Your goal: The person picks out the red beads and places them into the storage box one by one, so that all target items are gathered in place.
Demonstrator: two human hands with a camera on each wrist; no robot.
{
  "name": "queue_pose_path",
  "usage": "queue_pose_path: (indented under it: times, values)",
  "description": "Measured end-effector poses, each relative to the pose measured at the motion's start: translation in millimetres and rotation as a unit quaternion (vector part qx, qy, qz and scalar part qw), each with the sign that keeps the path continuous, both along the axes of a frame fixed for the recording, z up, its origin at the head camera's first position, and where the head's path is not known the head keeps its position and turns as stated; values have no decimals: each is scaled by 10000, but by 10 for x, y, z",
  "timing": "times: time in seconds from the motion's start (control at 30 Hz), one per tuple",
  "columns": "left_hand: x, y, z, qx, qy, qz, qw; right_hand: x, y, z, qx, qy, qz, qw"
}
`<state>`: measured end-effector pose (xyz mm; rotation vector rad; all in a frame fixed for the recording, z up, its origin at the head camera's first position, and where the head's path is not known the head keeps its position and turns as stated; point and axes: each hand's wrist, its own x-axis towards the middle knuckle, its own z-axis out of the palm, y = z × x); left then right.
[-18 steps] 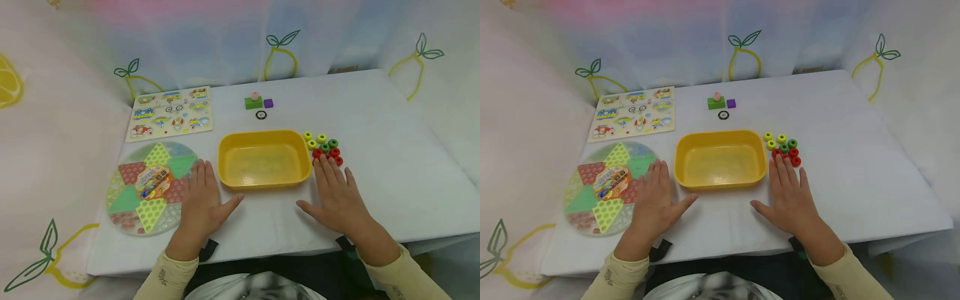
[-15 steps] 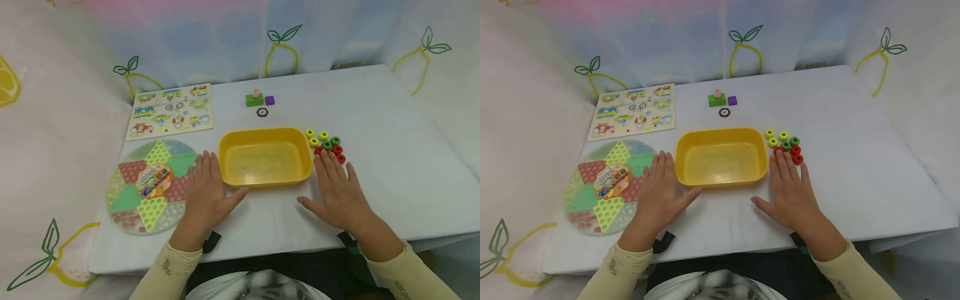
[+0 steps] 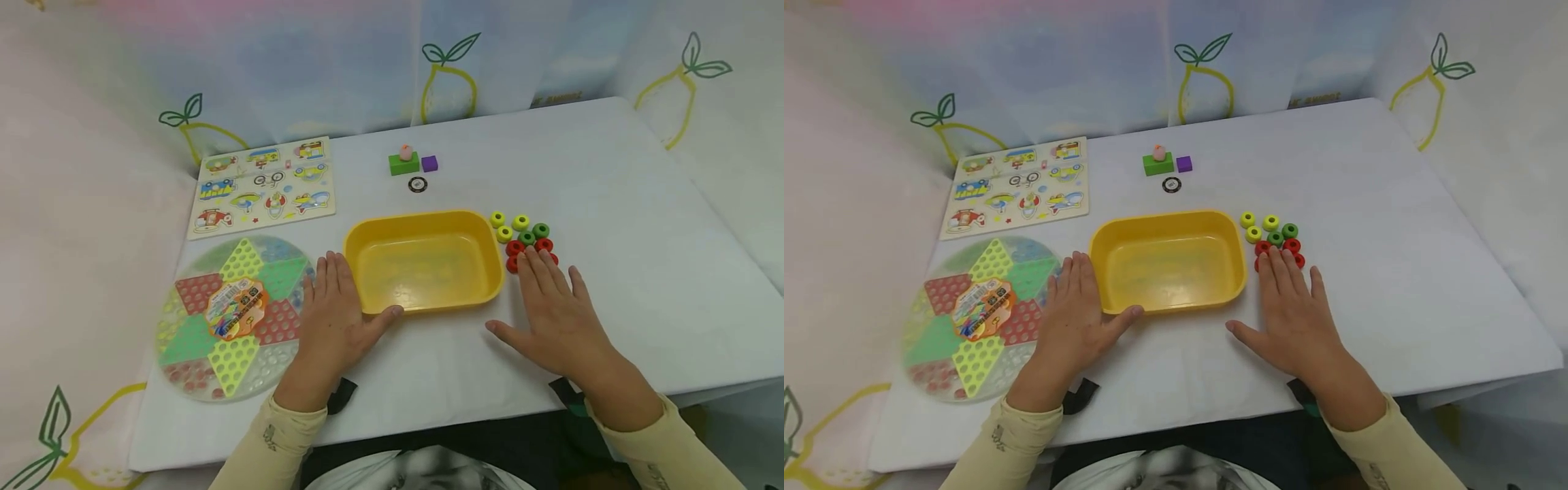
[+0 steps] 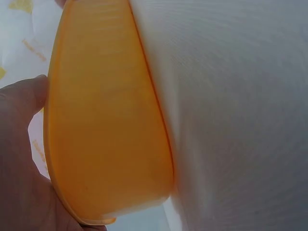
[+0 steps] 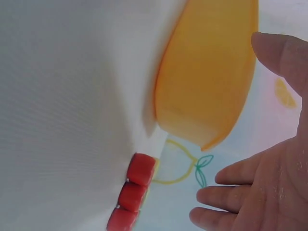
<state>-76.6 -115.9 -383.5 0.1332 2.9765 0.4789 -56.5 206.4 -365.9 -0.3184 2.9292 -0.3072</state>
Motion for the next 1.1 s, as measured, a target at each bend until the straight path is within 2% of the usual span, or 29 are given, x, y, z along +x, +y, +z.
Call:
queue_pose_path:
  times: [0.17, 0.3, 0.47, 0.8, 1.0, 1.1]
  values:
    - [2, -13, 10, -87, 3, -17, 10000, -59, 23, 93, -13, -175, -128, 9998]
    - [13, -20, 1, -88, 41, -37, 9999, -132, 129, 178, -91, -103, -291, 9995]
    - [17, -25, -12, -72, 71, -49, 9999, -287, 351, 208, -60, -202, -694, 9974]
    - [-9, 7, -56, 47, 153, -62, 9999, -562, 670, -10, -349, -1040, -1182, 9869]
    - [-3, 8, -64, 25, 174, -8, 9998, -669, 809, -182, -894, -954, -1316, 9826]
    - [5, -2, -61, 27, 188, 36, 9998, -730, 882, -247, -1341, -1010, -1475, 9747]
